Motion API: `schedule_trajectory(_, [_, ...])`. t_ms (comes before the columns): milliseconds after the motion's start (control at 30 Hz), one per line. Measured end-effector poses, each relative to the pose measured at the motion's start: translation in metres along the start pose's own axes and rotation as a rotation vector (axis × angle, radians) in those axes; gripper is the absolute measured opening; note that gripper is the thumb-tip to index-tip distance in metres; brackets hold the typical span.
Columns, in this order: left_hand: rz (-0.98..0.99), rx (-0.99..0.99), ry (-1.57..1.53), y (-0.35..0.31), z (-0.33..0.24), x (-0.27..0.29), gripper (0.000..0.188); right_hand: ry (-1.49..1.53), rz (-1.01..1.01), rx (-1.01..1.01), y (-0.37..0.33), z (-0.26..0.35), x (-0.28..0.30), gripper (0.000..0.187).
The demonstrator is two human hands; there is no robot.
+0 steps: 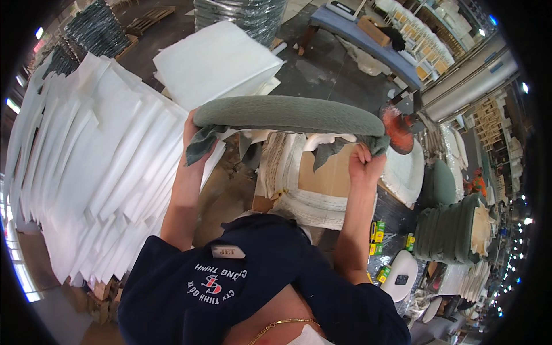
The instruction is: The person places a white foam pad and a wooden seat base on a work table, then covers it with a green fabric. Using a staple gun, the person secures the fabric around the edges of the seat base, pulling it taut and stapling repeatedly. The person flips the seat over to check the underside and continues stapling.
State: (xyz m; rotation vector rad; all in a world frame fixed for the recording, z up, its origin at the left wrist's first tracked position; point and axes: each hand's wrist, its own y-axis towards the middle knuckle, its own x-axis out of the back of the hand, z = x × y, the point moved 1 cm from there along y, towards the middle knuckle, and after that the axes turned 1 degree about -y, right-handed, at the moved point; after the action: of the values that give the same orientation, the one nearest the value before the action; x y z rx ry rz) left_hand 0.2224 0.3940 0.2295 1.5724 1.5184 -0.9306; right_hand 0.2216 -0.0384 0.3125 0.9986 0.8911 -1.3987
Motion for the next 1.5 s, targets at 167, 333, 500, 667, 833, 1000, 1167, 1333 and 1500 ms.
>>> schedule_trajectory(167, [-0.268,-0.099,0.21,-0.006,0.032,-0.039,0.038,0.091,-0.098,0.041,-0.057,0.023,0.061,0.023])
schedule_trajectory(333, [-0.27,0.211,0.215,-0.047,0.108,0.007,0.024,-1.066,-0.751,0.102,-0.115,0.079,0.222,0.035])
schedule_trajectory(500, [-0.463,0.182,0.87,-0.073,0.209,0.061,0.051,-1.794,-0.658,0.301,-0.106,0.089,0.28,0.049])
schedule_trajectory(667, [-0.363,0.156,1.241,-0.071,0.236,0.068,0.08,-2.016,-0.612,0.478,-0.077,0.025,0.311,0.047])
schedule_trajectory(833, [-0.447,0.156,1.181,-0.087,0.241,0.054,0.084,-2.258,-0.408,0.428,-0.114,-0.075,0.226,0.055])
schedule_trajectory(1000, [-0.285,0.122,1.231,-0.091,0.25,0.078,0.078,-2.051,0.056,0.387,-0.134,-0.139,0.174,0.056])
schedule_trajectory(1167, [-0.212,0.307,1.269,-0.046,0.211,0.09,0.081,-1.833,0.382,0.275,-0.11,-0.152,0.153,0.054])
schedule_trajectory(1333, [-0.233,0.083,1.642,0.056,0.214,0.049,0.102,-2.251,-0.322,0.244,-0.026,-0.006,0.25,0.063])
schedule_trajectory(1500, [-0.228,0.203,1.775,0.064,0.208,0.048,0.121,-2.331,-0.094,0.042,0.101,0.024,0.283,0.083])
